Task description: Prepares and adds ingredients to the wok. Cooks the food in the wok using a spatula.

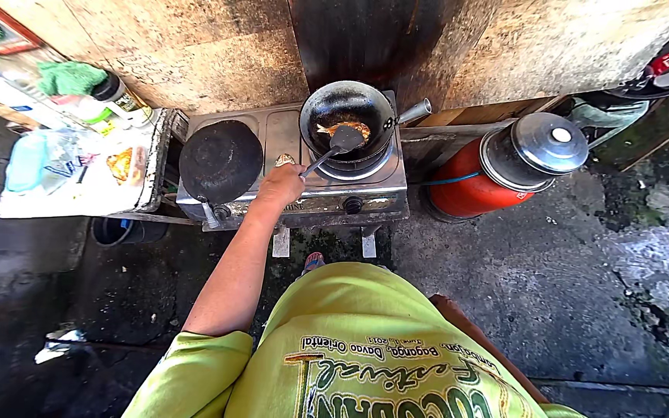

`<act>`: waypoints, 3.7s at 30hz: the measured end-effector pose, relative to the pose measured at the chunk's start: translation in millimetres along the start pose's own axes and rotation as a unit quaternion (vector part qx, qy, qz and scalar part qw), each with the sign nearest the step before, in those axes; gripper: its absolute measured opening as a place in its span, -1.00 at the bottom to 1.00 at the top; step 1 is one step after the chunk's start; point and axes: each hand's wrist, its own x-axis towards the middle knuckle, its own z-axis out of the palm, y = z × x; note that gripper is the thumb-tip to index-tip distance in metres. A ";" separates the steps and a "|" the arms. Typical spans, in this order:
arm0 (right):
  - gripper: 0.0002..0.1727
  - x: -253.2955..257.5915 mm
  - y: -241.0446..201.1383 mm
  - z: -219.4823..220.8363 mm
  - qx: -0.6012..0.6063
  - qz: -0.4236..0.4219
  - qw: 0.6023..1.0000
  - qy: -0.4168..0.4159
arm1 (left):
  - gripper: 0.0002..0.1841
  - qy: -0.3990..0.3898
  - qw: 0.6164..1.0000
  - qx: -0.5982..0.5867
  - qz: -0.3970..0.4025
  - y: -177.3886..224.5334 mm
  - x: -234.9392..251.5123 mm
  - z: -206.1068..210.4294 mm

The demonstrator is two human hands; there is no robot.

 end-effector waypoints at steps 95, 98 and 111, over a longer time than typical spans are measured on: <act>-0.49 -9.9 -11.5 18.0 0.032 0.014 0.999 0.001 | -0.58 -0.006 1.000 0.008 0.020 -6.6 4.6 -8.8; -0.49 -6.6 -10.9 19.9 0.031 0.012 0.999 0.001 | -0.58 -0.007 1.000 0.004 0.021 -7.8 5.9 -8.3; -0.50 -10.2 -13.3 21.5 0.046 0.013 0.999 0.003 | -0.58 -0.009 1.000 -0.003 0.019 -8.6 4.7 -9.8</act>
